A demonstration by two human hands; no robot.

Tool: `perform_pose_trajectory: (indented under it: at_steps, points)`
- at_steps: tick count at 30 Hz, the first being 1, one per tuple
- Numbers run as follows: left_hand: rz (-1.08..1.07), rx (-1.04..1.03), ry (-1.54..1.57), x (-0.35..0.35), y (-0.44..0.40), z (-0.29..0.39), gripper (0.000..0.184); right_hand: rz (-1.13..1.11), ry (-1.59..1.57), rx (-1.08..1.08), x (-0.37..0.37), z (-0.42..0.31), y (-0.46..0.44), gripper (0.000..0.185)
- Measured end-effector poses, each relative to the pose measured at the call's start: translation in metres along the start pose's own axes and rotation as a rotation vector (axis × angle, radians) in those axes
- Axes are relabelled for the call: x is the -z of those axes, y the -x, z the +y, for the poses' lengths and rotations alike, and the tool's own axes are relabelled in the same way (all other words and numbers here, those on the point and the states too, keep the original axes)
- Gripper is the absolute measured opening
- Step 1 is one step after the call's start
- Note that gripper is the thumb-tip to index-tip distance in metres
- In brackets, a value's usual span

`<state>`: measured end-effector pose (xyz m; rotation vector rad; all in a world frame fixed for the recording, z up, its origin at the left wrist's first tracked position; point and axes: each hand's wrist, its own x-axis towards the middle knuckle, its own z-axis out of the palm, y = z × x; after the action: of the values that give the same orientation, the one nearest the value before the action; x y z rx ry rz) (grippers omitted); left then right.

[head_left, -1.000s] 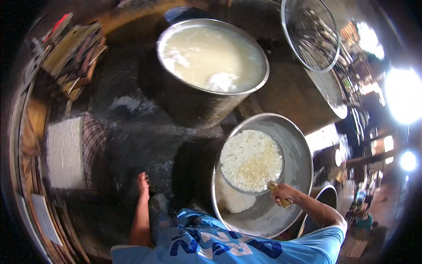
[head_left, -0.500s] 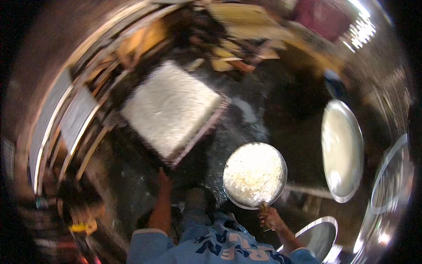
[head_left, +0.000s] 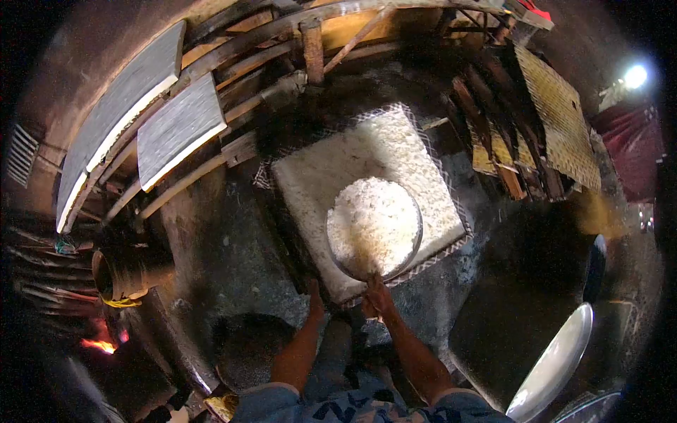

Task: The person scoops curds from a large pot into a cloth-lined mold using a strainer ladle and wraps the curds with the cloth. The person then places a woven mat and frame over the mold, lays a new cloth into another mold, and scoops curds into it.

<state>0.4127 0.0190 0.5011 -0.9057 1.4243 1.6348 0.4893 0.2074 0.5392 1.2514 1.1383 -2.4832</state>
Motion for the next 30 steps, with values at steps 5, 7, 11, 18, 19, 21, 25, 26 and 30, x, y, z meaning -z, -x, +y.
perform_pose_trajectory:
  at_steps: [5,7,11,18,19,21,25,26,30]
  points:
    - [0.112,0.049,-0.039,-0.005,0.006,-0.001,0.074,-0.081,0.346,-0.025,-0.040,-0.041,-0.024,0.012]
    - [0.170,0.071,-0.068,-0.006,0.007,-0.002,0.074,0.051,-0.121,-0.223,-0.054,-0.054,-0.018,0.013]
    - [0.301,0.113,-0.219,0.002,-0.009,-0.024,0.083,0.056,-0.023,-0.238,-0.056,-0.062,-0.026,0.019]
    - [0.316,0.036,-0.563,0.024,-0.046,-0.047,0.091,0.073,0.285,-0.163,-0.024,-0.071,-0.011,0.019]
    - [0.341,0.075,-0.592,0.029,-0.066,-0.063,0.091,0.050,0.458,-0.133,-0.001,-0.059,-0.026,0.018]
    - [0.362,0.102,-0.614,0.031,-0.081,-0.071,0.088,0.128,0.463,-0.253,-0.014,-0.083,-0.008,0.014]
    - [0.336,-0.081,-0.383,0.014,-0.047,-0.034,0.081,0.295,-0.015,-0.149,-0.031,-0.111,0.038,0.017]
    - [0.324,-0.127,-0.319,0.010,-0.042,-0.029,0.080,0.299,-0.057,-0.157,-0.020,-0.112,0.034,0.020]
    - [0.354,-0.318,-0.122,-0.005,-0.023,-0.022,0.078,0.429,-0.217,-0.009,-0.005,-0.127,0.049,0.043]
